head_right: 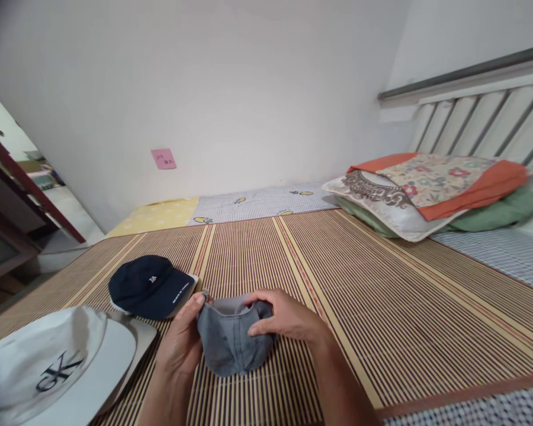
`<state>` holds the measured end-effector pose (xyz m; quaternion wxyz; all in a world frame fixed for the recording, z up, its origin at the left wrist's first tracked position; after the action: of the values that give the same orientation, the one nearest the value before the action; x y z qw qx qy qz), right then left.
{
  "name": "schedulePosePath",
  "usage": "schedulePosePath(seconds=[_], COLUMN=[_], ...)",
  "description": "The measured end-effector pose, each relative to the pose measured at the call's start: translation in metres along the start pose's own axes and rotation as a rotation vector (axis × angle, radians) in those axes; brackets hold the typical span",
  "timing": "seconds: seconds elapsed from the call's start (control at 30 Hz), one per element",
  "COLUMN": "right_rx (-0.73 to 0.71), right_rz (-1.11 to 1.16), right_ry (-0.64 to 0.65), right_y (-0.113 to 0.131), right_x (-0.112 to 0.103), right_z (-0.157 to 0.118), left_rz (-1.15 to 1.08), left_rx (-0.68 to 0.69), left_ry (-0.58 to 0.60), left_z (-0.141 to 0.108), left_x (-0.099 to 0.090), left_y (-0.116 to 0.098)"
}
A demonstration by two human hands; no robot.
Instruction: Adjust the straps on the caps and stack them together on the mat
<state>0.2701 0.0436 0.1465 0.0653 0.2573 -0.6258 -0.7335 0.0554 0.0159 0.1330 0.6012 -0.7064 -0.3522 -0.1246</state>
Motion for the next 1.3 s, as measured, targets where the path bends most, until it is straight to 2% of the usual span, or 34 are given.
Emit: schedulePosePath(seconds=[0.13,0.27,0.47,0.6,0.73,0.83,1.07,1.2,1.3], right_rx=[-0.081,-0.114,-0.151,-0.151,-0.166,-0.148,-0.084,-0.063,-0.114], right_rz=[-0.068,0.018,0.107,0.188,0.324,0.424,0.649,0.737,0.598], right_ry=[-0.009,-0.139,-0.337,-0.474,-0.608,-0.673,-0.656,-0.654,-0.563], right_y=[0.002,0.004,0.009,0.008,0.001,-0.004,0.012,0.018,0.027], right_x=[0.007,0.003,-0.009,-0.015,-0.022,-0.024,-0.020,-0.020,-0.023], right_z=[0.004,0.007,0.007,0.007,0.007,0.007,0.000,-0.005,-0.009], left_rz=[0.028,0.165,0.427,0.504,0.563,0.613,0.689,0.639,0.595], left_rx=[0.006,0.030,0.092,0.067,0.007,0.015,0.255,0.193,0.143], left_ry=[0.001,0.061,0.238,0.341,0.495,0.514,0.400,0.419,0.453], left_z=[0.002,0.002,0.002,0.005,0.001,0.000,-0.006,-0.018,-0.027], left_x=[-0.002,-0.002,-0.004,-0.007,-0.002,0.000,0.004,0.009,0.014], left_y=[0.003,0.003,0.006,0.010,0.011,0.011,-0.001,-0.005,-0.003])
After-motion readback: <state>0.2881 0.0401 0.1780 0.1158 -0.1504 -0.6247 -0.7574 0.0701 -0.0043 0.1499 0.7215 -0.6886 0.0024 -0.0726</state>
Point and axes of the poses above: each hand's wrist, its own z-axis towards the middle knuckle, its own x-axis out of the palm, y = z × x, the point moved 4 cm from there along z, towards the middle knuckle, and after that the axes turned 8 degrees about -y, right-handed, at the moved point
